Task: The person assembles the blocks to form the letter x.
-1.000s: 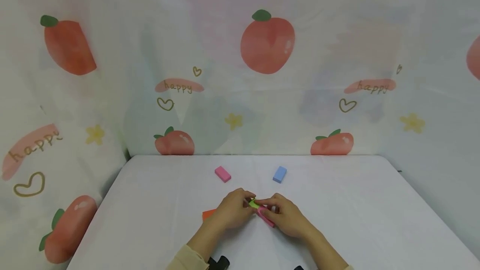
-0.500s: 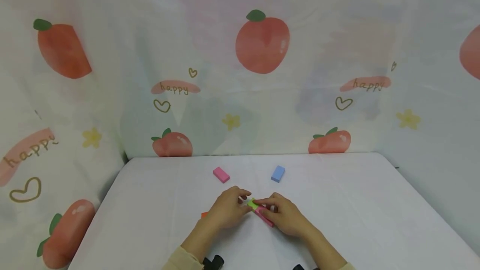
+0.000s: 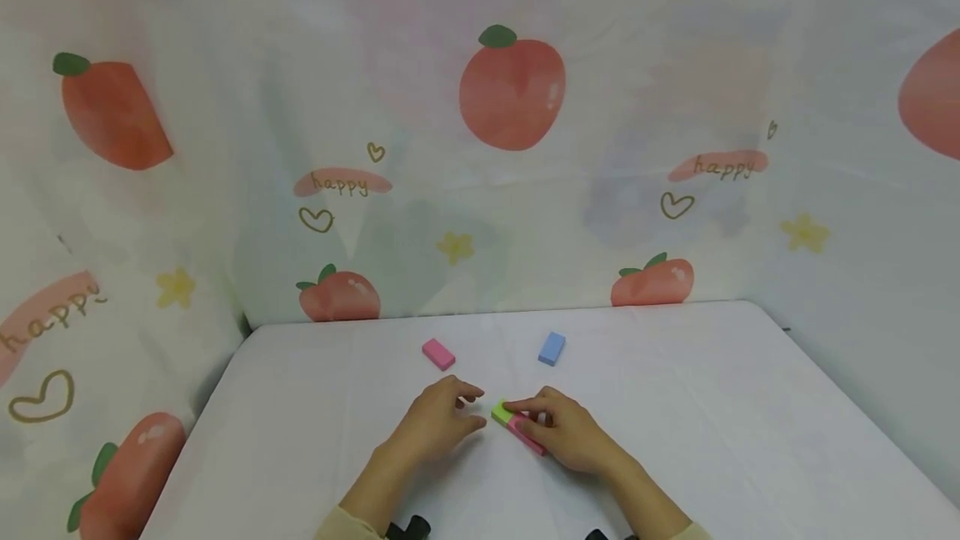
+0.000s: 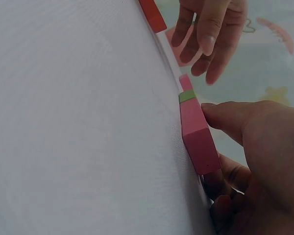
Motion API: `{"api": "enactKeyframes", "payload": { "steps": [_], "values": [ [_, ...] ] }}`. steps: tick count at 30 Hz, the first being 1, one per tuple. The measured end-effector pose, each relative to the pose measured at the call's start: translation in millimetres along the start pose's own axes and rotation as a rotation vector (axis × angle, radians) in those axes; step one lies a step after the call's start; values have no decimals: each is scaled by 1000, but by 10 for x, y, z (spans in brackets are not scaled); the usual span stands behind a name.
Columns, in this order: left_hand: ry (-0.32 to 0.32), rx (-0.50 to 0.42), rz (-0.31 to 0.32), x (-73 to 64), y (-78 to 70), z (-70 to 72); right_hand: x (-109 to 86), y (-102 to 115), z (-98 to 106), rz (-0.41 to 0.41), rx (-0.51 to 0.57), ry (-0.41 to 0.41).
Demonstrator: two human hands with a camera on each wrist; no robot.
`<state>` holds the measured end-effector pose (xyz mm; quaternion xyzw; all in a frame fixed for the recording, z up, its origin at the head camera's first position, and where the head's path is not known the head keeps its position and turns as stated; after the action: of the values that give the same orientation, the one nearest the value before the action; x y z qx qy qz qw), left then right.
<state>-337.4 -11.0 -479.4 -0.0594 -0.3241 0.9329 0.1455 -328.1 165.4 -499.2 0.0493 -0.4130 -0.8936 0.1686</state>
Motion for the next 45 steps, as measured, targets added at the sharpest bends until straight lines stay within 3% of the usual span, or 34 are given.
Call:
{"api": "enactKeyframes", "payload": {
  "steps": [18, 28, 45],
  "values": [
    [-2, 38, -3, -171, 243, 200, 12, -16, -25, -27, -35, 19],
    [28, 41, 18, -220, 323, 246, 10, -25, -24, -46, -20, 22],
    [59, 63, -29, -236, 387, 244, 16, -28, -22, -52, -13, 10]
  ]
}}
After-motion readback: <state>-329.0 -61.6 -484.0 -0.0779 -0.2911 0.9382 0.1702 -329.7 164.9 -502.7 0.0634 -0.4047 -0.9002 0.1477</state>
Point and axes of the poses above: each hand's wrist, its own x-axis towards the middle knuckle, its own z-axis out of the back of the hand, y = z × x, the point moved 10 cm from there along x, towards the middle knuckle, and after that the axes turned 4 degrees about x, right-handed, at the moved point
